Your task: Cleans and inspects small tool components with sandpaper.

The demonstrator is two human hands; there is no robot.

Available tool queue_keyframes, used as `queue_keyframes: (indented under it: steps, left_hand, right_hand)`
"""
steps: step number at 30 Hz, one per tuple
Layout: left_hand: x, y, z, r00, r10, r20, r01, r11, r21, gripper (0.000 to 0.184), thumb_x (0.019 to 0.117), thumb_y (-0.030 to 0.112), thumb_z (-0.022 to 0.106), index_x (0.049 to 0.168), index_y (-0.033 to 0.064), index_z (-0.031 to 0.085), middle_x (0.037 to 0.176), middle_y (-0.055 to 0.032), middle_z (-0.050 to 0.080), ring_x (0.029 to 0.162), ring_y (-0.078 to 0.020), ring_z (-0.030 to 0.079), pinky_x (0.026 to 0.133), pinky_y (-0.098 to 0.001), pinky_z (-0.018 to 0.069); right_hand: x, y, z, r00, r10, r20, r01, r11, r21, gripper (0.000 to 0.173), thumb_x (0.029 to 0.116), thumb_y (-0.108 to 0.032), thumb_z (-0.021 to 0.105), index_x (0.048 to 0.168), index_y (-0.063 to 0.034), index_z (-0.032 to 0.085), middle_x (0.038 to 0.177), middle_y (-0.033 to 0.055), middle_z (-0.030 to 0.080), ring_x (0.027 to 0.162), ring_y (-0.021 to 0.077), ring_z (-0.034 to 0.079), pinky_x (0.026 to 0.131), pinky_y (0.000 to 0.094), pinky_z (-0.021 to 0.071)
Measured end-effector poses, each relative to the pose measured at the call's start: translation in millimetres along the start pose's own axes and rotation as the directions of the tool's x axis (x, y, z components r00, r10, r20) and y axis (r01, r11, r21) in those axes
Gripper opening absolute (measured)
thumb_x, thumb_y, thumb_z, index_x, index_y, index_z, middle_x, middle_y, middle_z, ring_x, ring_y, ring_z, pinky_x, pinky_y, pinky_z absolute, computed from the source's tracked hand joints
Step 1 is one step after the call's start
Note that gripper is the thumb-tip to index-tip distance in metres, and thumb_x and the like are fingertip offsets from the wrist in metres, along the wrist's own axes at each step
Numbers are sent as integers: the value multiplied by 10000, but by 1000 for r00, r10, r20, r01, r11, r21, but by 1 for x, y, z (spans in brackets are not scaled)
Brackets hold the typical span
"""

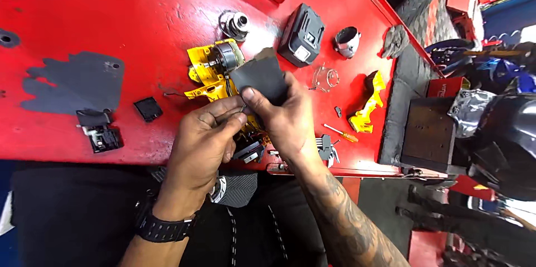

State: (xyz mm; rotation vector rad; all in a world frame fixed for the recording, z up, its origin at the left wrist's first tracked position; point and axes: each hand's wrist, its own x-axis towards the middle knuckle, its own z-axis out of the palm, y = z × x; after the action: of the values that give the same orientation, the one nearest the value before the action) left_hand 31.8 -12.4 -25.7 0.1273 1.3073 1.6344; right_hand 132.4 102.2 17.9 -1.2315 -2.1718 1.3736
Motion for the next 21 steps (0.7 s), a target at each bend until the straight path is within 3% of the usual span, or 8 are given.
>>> queue_keyframes:
  steps: [3, 7, 10, 15, 18, 21]
  left_hand:
    - [4, 4, -3, 1000, -18, -15, 17, 998, -54, 281, 984, -4, 627, 1248, 43, 710, 961, -82, 732, 438, -59, 420, 373, -177, 349]
    - [2, 1, -3, 1000, -20, 5, 20, 999, -41, 288, 991, 4, 617, 1263, 47, 702, 992, -76, 738, 440, -61, 432, 370, -181, 357]
    - [4, 4, -6, 1000, -13, -17, 12, 998, -65, 264, 982, 3, 635, 1230, 44, 717, 941, -87, 728, 433, -64, 431, 365, -180, 362]
    - [2, 1, -5, 1000, -18, 9, 19, 997, -81, 251, 985, 11, 635, 1216, 50, 726, 914, -87, 727, 433, -60, 417, 368, -180, 344]
    - [-2, 3, -10, 999, -24, 27, 25, 998, -56, 280, 1001, 33, 623, 1263, 84, 710, 977, -66, 738, 437, -57, 420, 375, -176, 350]
    - [-1, 0, -8, 998, -22, 51, 25, 997, -66, 279, 1000, 22, 620, 1262, 64, 705, 1027, -70, 747, 447, -56, 439, 377, -178, 361]
  right_hand:
    - [-2, 3, -3, 999, 32, -2, -32, 999, -36, 243, 941, -282, 760, 1073, -127, 626, 774, 38, 660, 588, 169, 632, 471, 326, 532]
    - [3, 1, -1, 999, -41, -2, 40, 997, -60, 208, 939, -215, 761, 1035, -95, 622, 754, 44, 645, 569, 162, 617, 458, 309, 519]
    - [1, 1, -1, 1000, -11, 23, 13, 997, -73, 237, 944, -266, 756, 1085, -123, 630, 794, 34, 668, 606, 159, 643, 485, 316, 547]
    - [2, -3, 2, 999, -49, 23, 50, 997, -55, 222, 945, -247, 756, 1044, -109, 614, 756, 39, 652, 562, 162, 622, 447, 304, 524]
    - [3, 0, 1, 1000, 7, 22, -5, 998, -68, 250, 927, -282, 777, 1058, -128, 631, 785, 34, 682, 597, 164, 650, 484, 320, 550]
    - [18, 0, 6, 998, -45, -35, 42, 995, -88, 269, 873, -257, 829, 999, -99, 651, 772, 29, 699, 634, 144, 681, 554, 342, 599]
